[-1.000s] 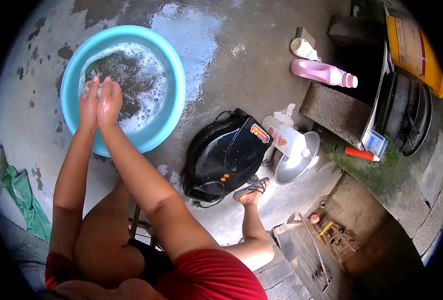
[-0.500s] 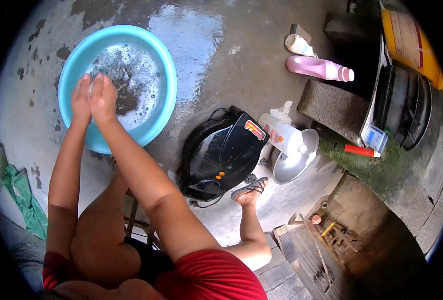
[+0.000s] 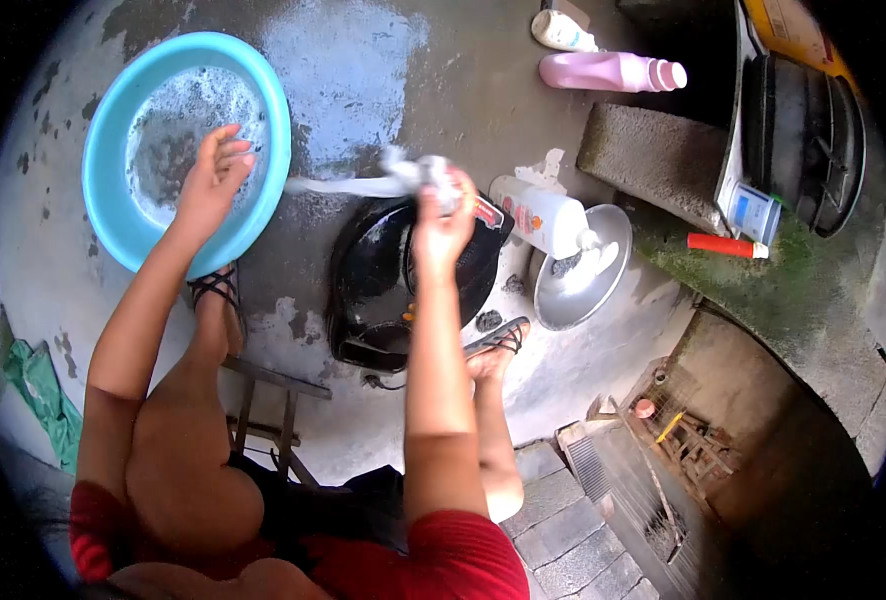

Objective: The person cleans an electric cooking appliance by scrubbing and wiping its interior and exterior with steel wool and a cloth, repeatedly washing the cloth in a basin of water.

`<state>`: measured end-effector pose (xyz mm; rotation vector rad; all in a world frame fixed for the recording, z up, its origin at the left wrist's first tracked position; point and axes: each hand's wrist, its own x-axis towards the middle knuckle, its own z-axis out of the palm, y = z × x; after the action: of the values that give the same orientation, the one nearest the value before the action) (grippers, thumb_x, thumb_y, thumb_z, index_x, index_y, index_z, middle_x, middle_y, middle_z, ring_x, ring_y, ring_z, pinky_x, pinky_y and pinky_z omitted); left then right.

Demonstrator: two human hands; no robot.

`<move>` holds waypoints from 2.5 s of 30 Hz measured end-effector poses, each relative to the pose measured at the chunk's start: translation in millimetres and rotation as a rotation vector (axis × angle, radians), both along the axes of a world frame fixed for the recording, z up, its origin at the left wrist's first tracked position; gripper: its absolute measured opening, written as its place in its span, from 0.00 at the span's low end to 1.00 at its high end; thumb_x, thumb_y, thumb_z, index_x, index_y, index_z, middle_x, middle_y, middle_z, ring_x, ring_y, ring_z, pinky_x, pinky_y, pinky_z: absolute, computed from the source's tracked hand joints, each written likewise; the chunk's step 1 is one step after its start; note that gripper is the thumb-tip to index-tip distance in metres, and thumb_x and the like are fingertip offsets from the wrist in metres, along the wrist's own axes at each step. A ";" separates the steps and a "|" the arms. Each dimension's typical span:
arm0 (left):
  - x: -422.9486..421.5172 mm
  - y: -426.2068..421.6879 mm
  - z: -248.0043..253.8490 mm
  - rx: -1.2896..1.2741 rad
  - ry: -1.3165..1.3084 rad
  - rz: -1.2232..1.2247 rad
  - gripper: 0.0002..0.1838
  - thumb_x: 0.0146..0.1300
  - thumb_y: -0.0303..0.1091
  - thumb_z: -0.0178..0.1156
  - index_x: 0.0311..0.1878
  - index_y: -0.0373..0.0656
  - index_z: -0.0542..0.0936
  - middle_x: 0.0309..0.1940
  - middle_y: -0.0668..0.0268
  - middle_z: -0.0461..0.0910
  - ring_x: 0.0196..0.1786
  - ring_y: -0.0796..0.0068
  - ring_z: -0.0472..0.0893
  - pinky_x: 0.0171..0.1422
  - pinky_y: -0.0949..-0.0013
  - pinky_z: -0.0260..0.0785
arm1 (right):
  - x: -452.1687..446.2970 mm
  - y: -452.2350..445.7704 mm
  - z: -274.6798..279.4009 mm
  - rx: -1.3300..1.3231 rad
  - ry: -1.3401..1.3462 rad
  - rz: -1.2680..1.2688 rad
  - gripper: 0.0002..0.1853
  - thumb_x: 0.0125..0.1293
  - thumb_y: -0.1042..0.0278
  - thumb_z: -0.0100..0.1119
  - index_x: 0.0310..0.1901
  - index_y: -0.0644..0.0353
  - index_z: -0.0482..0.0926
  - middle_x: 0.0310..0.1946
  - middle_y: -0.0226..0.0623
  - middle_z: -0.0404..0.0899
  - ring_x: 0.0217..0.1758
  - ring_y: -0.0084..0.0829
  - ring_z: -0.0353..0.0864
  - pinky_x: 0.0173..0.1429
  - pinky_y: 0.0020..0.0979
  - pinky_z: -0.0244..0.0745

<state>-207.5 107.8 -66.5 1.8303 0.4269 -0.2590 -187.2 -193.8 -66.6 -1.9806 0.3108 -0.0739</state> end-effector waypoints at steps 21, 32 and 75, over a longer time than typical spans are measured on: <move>-52.8 -104.8 -7.5 0.263 -0.120 -0.690 0.15 0.61 0.31 0.58 0.51 0.43 0.75 0.60 0.57 0.69 0.63 0.52 0.69 0.65 0.58 0.62 | -220.4 -24.7 -26.1 -0.549 0.069 0.675 0.21 0.50 0.67 0.64 0.49 0.46 0.79 0.61 0.36 0.69 0.70 0.46 0.61 0.70 0.55 0.53; -40.9 -185.5 -32.2 0.534 -0.257 -1.362 0.44 0.62 0.63 0.50 0.75 0.50 0.50 0.77 0.61 0.38 0.79 0.63 0.36 0.77 0.46 0.26 | -271.3 -56.5 -48.0 -0.595 -0.011 0.496 0.24 0.50 0.70 0.61 0.52 0.43 0.80 0.62 0.43 0.68 0.66 0.51 0.65 0.68 0.58 0.55; -24.7 -179.1 -26.5 0.763 -0.158 -1.455 0.59 0.42 0.63 0.66 0.75 0.52 0.47 0.77 0.67 0.39 0.79 0.69 0.37 0.77 0.42 0.26 | -223.1 -66.4 -40.9 -0.582 0.157 0.237 0.24 0.66 0.61 0.51 0.64 0.52 0.68 0.67 0.51 0.59 0.73 0.54 0.53 0.74 0.55 0.43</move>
<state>-232.2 -71.2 -93.0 2.5758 -1.1642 -1.0099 -410.3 -260.2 -107.5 -2.5950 0.1605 0.1615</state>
